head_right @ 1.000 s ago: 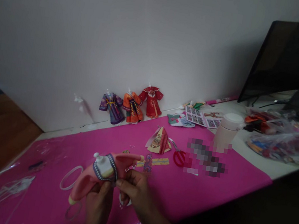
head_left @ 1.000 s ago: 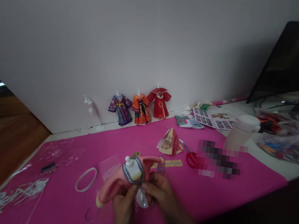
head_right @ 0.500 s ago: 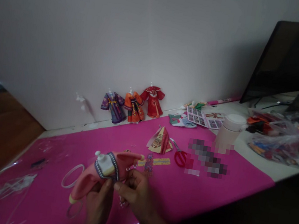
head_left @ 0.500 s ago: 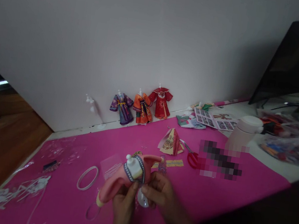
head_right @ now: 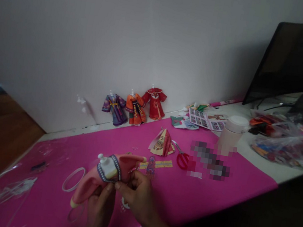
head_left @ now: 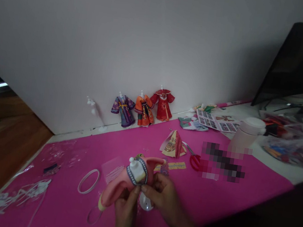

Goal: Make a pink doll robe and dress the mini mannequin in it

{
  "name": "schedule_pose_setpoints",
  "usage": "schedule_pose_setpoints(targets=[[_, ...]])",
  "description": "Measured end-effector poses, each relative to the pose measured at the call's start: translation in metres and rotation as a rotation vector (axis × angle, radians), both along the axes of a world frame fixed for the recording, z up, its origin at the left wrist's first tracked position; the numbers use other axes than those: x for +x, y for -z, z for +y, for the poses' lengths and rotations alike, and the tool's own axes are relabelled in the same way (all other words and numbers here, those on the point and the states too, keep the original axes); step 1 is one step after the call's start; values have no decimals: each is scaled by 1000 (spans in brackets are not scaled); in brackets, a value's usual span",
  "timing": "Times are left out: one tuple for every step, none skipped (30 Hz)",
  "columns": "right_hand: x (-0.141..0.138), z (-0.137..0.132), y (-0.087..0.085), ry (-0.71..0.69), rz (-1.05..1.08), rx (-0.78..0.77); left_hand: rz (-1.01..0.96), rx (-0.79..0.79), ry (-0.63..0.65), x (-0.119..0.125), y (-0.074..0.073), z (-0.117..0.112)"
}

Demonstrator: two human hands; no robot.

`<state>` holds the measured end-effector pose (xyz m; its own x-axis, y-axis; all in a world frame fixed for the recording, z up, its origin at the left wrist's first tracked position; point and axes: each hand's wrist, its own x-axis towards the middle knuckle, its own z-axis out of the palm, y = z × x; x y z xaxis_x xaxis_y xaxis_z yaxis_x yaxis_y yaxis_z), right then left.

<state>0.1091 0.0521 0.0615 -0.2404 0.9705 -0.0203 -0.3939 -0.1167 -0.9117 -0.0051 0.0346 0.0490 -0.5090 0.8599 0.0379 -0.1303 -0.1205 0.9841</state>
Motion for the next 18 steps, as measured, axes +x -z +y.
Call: schedule_pose_setpoints(targets=[[0, 0, 0, 3, 1, -2, -13, -4, 13, 0, 1, 0], [-1, 0, 0, 7, 4, -3, -25, -11, 24, 1, 1, 0], [-1, 1, 0, 10, 6, -4, -35, -20, 31, 1, 1, 0], [-2, 1, 0, 14, 9, -5, -40, -28, 29, 2, 1, 0], [-3, 1, 0, 17, 11, -5, -42, -35, 24, 3, 0, 0], [-3, 1, 0, 21, 13, -6, -41, -42, 16, 4, 0, 0], [-3, 1, 0, 23, 13, -6, -39, -48, 8, 5, -1, 1], [-3, 0, 0, 22, 13, -7, -36, -52, 0, 6, -2, 1], [-3, 0, 0, 19, 11, -9, -35, -55, -7, 6, -3, 2], [-2, -1, 0, 13, 9, -10, -33, -56, -13, 7, -4, 2], [-1, -1, 0, 5, 6, -12, -32, -57, -20, 7, -5, 3], [0, -2, 0, -4, 3, -14, -31, -59, -26, 7, -6, 3], [2, -3, 0, -12, -1, -16, -31, -62, -33, 6, -7, 3], [4, -3, 0, -18, -5, -18, -29, -67, -39, 6, -7, 4], [7, -4, 0, -21, -8, -19, -27, -74, -44, 5, -8, 4], [9, -4, 0, -22, -11, -21, -25, -81, -47, 5, -8, 5], [10, -4, 0, -20, -14, -22, -24, -89, -48, 5, -9, 5], [11, -4, 0, -18, -17, -23, -22, -97, -48, 5, -10, 5]])
